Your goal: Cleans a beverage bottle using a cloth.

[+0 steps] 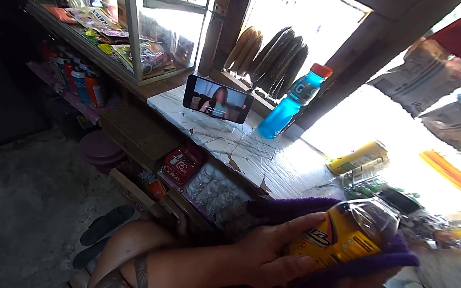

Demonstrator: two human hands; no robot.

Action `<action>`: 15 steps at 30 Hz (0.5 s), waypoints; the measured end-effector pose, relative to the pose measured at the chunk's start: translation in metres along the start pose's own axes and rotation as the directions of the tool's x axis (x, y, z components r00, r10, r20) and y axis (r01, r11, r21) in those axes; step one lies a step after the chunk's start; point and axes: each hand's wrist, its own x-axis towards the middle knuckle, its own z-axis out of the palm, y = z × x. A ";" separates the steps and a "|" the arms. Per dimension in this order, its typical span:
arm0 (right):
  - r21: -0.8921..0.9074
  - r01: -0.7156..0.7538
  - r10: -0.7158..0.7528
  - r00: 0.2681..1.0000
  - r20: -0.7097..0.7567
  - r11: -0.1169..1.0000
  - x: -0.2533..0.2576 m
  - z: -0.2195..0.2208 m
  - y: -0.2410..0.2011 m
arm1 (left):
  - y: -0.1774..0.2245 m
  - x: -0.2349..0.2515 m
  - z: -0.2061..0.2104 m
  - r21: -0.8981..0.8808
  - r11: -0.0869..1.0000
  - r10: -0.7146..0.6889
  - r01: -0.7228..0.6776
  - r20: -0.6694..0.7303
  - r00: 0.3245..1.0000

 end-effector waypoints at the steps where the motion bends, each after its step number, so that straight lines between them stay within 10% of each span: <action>1: -0.087 0.049 -0.044 0.998 0.053 0.995 -0.008 0.004 0.003 | -0.001 0.001 -0.001 0.020 1.000 0.021 -0.020 -0.040 0.999; 15: -0.188 0.100 -0.071 0.985 0.156 0.977 -0.008 -0.001 0.004 | 0.004 0.001 -0.003 0.315 0.949 0.013 -0.001 -0.039 0.999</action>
